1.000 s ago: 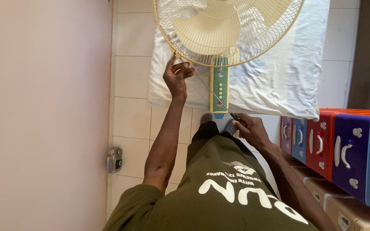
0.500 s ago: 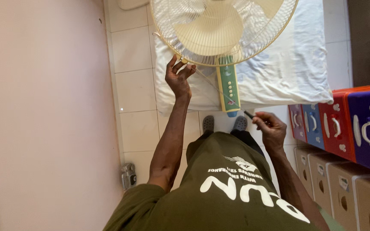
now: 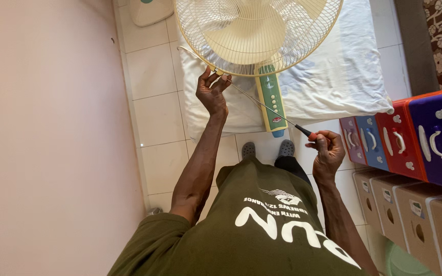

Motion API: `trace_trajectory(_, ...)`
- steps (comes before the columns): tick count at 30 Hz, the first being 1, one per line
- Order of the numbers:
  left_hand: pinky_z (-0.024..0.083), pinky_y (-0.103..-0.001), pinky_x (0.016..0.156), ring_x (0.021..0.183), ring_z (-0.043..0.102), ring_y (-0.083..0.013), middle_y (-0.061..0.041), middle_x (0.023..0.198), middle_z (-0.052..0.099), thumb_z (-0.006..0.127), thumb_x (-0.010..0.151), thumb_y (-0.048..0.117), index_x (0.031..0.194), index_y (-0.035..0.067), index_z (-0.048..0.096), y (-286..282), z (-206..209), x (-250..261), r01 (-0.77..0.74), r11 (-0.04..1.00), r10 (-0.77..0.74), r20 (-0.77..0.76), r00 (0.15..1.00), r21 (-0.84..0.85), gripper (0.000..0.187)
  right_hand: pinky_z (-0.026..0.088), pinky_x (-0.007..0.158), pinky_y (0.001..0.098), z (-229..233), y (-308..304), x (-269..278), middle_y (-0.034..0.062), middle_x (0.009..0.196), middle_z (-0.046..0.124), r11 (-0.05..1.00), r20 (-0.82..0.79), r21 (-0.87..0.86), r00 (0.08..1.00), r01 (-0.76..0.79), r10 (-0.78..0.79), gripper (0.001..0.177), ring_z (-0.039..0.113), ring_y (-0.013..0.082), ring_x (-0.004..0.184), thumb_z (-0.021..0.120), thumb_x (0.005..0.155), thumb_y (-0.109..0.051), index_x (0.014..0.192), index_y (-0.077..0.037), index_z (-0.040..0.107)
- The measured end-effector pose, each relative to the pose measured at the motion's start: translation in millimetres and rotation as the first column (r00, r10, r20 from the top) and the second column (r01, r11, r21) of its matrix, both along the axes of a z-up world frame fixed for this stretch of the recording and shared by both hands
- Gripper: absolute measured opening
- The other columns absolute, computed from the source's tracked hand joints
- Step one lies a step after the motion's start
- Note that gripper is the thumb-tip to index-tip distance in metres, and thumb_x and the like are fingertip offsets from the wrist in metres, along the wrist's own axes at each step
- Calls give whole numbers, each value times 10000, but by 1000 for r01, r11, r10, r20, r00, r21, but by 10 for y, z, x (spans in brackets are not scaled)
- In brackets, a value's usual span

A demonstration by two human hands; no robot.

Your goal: The person assembles a standing fan by attaching the front grille and securing it with a screwdriver. They repeatedly tighten and loosen screws on the fan grille while standing in a tiled room.

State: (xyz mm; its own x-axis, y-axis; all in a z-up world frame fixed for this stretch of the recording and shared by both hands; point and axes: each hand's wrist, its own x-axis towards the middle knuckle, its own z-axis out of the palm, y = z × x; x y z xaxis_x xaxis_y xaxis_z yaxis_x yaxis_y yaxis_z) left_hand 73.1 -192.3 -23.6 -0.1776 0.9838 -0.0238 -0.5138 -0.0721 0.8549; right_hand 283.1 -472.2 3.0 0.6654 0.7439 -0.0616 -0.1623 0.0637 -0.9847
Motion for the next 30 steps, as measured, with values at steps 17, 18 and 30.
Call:
trace_trajectory(17, 702, -392, 769, 841, 780, -298, -214, 997, 746, 816, 836, 17, 1278, -54, 598, 65, -27, -39, -8, 1000, 8, -36, 999, -8, 499, 474, 531, 210, -67, -47, 42, 53, 915, 656, 990, -19, -64, 992, -126, 125, 241, 566, 62, 639, 668, 1022, -105, 1218, 20, 601)
trace_trajectory(18, 705, -393, 775, 843, 780, -299, -214, 990, 745, 815, 835, 10, 1278, -55, 600, 58, -27, -43, -13, 1000, 12, -47, 999, -10, 497, 447, 472, 204, -66, -51, 58, 50, 901, 655, 990, -54, -63, 990, -130, 127, 243, 550, 56, 602, 659, 1034, -141, 1209, 20, 608)
trace_trajectory(30, 705, -390, 777, 850, 776, -281, -207, 984, 741, 772, 850, -47, 1264, -54, 603, 81, -1, -52, -2, 999, -1, -62, 998, -42, 447, 555, 712, 244, 24, 9, 65, 58, 1014, 625, 992, -54, 45, 991, -116, 118, 367, 619, 90, 825, 716, 916, -49, 1237, -32, 539)
